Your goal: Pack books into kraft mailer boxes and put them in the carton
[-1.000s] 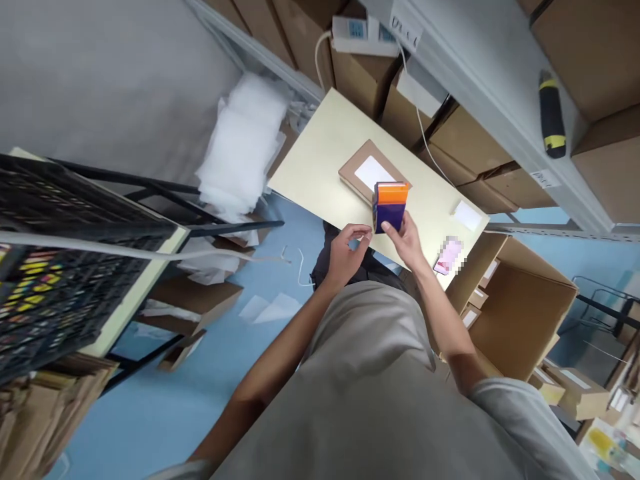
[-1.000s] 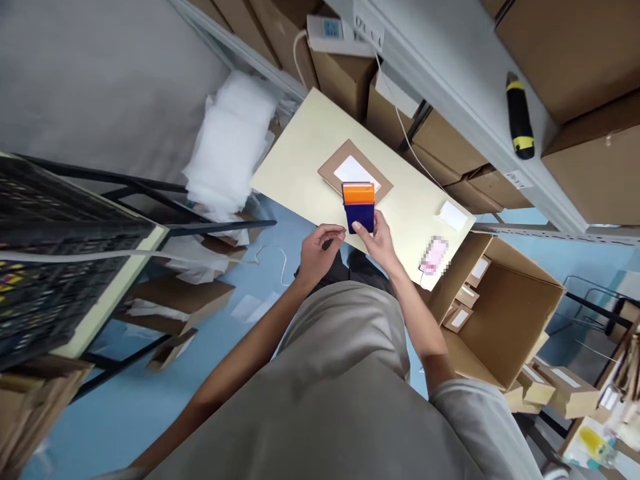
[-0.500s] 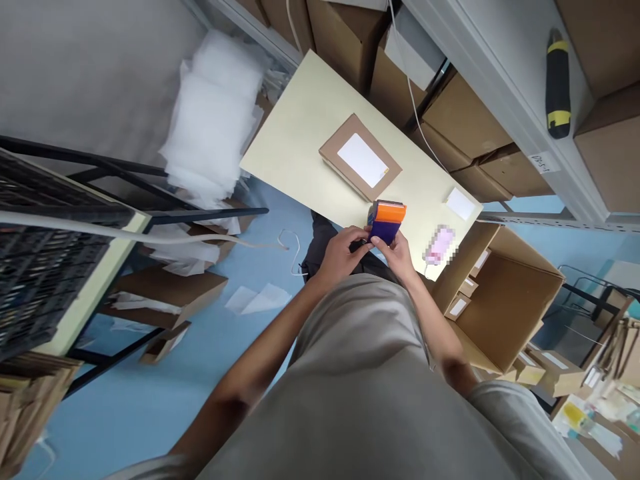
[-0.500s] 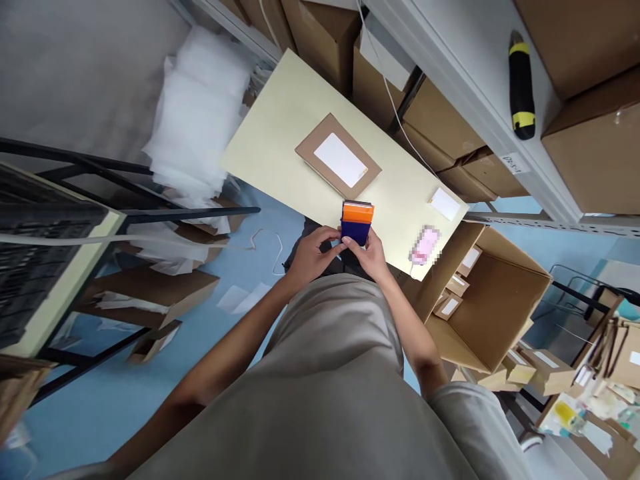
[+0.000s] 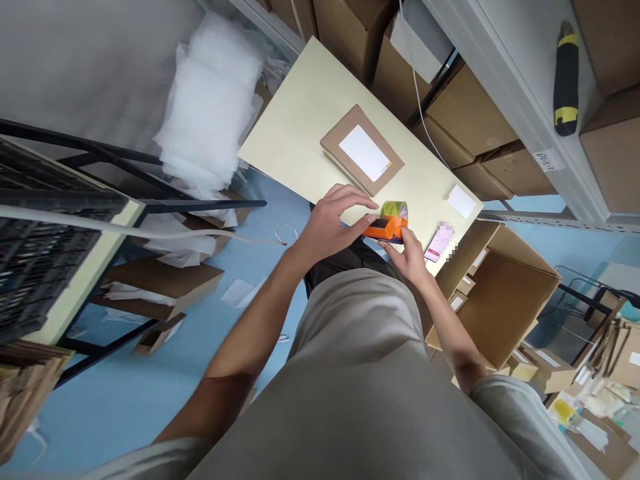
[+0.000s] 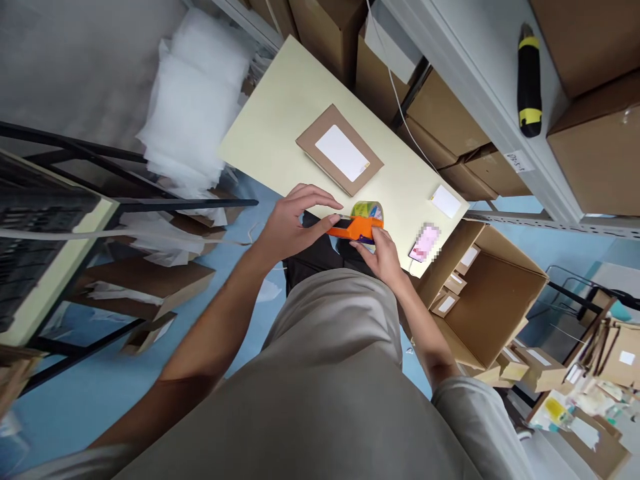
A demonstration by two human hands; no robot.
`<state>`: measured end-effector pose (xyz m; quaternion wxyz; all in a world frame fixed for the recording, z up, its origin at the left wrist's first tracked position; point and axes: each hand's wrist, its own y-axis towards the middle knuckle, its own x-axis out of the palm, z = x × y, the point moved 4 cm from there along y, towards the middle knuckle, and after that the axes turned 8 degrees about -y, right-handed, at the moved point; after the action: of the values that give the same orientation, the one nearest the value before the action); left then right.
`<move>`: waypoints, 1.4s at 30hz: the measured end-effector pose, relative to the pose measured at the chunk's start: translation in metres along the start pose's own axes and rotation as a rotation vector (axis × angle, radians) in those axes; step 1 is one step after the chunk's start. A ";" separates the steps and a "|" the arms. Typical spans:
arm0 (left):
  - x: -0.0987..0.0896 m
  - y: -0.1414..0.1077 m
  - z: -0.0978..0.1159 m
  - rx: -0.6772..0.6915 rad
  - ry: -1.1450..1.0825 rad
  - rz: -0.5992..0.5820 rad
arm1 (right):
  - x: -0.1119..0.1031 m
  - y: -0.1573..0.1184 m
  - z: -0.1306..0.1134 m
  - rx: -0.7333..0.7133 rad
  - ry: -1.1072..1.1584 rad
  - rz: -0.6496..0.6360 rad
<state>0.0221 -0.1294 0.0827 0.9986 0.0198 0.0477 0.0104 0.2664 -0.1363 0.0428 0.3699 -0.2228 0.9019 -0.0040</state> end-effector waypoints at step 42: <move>0.044 0.016 -0.246 -0.119 -0.032 0.623 | 0.048 -0.009 0.126 0.247 -1.052 -0.281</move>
<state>0.0422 -0.1030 -0.1653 0.9475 -0.0247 0.0229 0.3181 0.3243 -0.1442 -0.0786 0.7895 -0.2677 0.5503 -0.0472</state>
